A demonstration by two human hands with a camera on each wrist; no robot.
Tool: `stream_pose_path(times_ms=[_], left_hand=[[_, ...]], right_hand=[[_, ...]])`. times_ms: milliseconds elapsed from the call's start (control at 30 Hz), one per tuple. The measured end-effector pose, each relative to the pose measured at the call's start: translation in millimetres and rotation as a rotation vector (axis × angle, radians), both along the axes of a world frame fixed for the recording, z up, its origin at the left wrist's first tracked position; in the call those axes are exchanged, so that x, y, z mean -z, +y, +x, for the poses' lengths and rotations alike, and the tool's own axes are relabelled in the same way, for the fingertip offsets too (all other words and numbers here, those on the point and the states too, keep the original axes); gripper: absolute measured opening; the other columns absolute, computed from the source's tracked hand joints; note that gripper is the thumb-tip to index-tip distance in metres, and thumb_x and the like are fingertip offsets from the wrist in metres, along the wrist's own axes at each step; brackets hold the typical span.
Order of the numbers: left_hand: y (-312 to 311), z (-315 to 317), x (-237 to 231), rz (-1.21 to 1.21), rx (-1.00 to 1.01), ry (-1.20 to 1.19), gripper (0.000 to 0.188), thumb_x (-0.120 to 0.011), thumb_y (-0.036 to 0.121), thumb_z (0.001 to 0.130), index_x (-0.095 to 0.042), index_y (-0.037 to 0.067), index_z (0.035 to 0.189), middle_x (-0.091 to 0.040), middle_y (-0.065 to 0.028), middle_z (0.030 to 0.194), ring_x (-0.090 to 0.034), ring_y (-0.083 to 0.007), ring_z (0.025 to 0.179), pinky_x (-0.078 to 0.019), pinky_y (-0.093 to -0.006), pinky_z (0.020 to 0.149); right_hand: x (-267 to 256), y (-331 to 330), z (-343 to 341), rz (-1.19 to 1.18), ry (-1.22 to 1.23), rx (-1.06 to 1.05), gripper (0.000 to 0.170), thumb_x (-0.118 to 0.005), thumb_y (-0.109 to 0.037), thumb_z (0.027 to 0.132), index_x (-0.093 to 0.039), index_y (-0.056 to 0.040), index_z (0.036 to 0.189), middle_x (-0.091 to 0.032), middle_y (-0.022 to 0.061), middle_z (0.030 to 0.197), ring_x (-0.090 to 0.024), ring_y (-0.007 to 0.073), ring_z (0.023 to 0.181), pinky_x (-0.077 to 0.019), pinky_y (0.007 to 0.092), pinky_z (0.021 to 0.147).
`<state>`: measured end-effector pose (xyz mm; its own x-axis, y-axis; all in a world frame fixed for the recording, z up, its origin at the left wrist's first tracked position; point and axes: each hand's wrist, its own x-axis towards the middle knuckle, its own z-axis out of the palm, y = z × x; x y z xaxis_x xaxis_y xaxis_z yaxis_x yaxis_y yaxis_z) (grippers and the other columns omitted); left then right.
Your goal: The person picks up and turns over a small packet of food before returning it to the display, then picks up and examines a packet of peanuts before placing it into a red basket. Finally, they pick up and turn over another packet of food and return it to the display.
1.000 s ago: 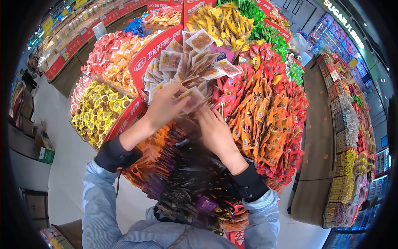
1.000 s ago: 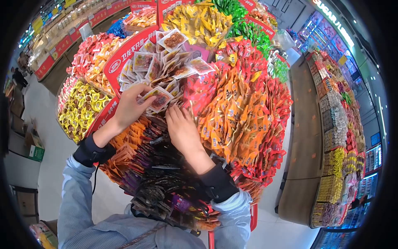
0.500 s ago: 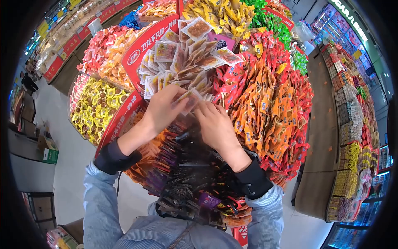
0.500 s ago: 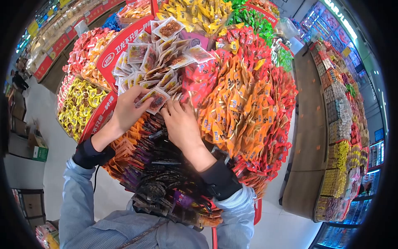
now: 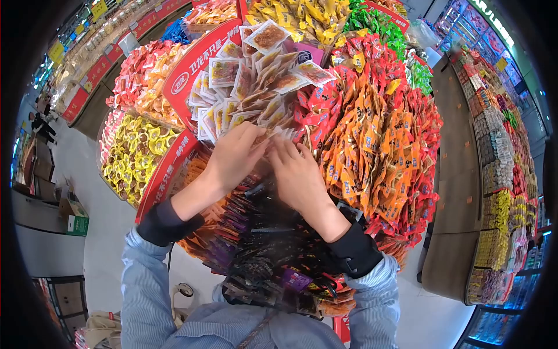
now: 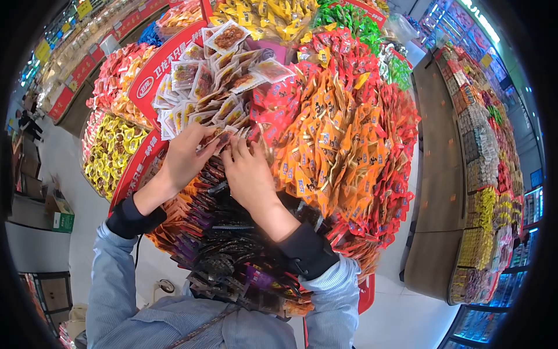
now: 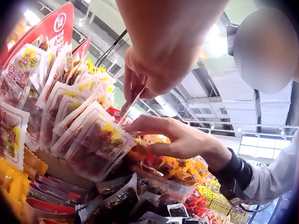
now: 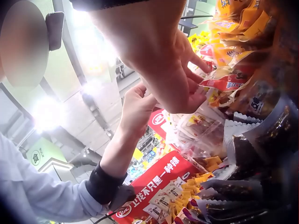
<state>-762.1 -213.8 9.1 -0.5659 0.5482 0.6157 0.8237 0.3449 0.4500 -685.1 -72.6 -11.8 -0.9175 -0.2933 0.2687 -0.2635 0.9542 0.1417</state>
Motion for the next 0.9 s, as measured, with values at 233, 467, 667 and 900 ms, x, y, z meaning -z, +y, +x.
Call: stream_pose_path(times_ms=[233, 467, 667, 900], left_hand=[[10, 1, 6, -0.135, -0.019, 0.183, 0.018, -0.06, 0.004, 0.075, -0.052, 0.001, 0.091, -0.053, -0.0123, 0.081, -0.054, -0.0309, 0.075, -0.0444, -0.0367, 0.063], [18, -9, 3, -0.13, -0.054, -0.001, 0.015, -0.059, 0.004, 0.076, -0.053, 0.002, 0.089, -0.055, -0.0153, 0.078, -0.055, -0.0343, 0.073, -0.0431, -0.0402, 0.061], [26, -10, 18, -0.308, -0.042, 0.12, 0.011, -0.057, 0.008, 0.079, -0.053, 0.001, 0.087, -0.055, -0.0169, 0.079, -0.054, -0.0355, 0.073, -0.0425, -0.041, 0.062], [18, 6, 3, -0.324, 0.007, 0.185, 0.025, -0.055, 0.006, 0.08, -0.057, 0.002, 0.104, -0.054, -0.0161, 0.077, -0.054, -0.0328, 0.075, -0.0424, -0.0405, 0.062]], right_hand=[[-18, -6, 2, 0.088, -0.21, 0.057, 0.041, -0.05, -0.019, 0.077, -0.047, -0.0001, 0.114, -0.045, 0.0169, 0.125, -0.038, 0.0284, 0.118, -0.0304, 0.0408, 0.097], [-5, -9, 5, 0.029, -0.103, 0.076, 0.041, -0.052, -0.023, 0.078, -0.05, -0.0009, 0.113, -0.051, 0.014, 0.117, -0.037, 0.0287, 0.119, -0.0287, 0.042, 0.098], [4, -11, 10, 0.001, 0.012, 0.125, 0.042, -0.053, -0.023, 0.074, -0.05, 0.0012, 0.108, -0.049, 0.017, 0.116, -0.041, 0.0291, 0.113, -0.0297, 0.0414, 0.097], [14, -10, 9, 0.003, 0.036, 0.115, 0.045, -0.053, -0.026, 0.076, -0.051, 0.0016, 0.112, -0.05, 0.0161, 0.116, -0.04, 0.0288, 0.114, -0.0264, 0.0433, 0.099]])
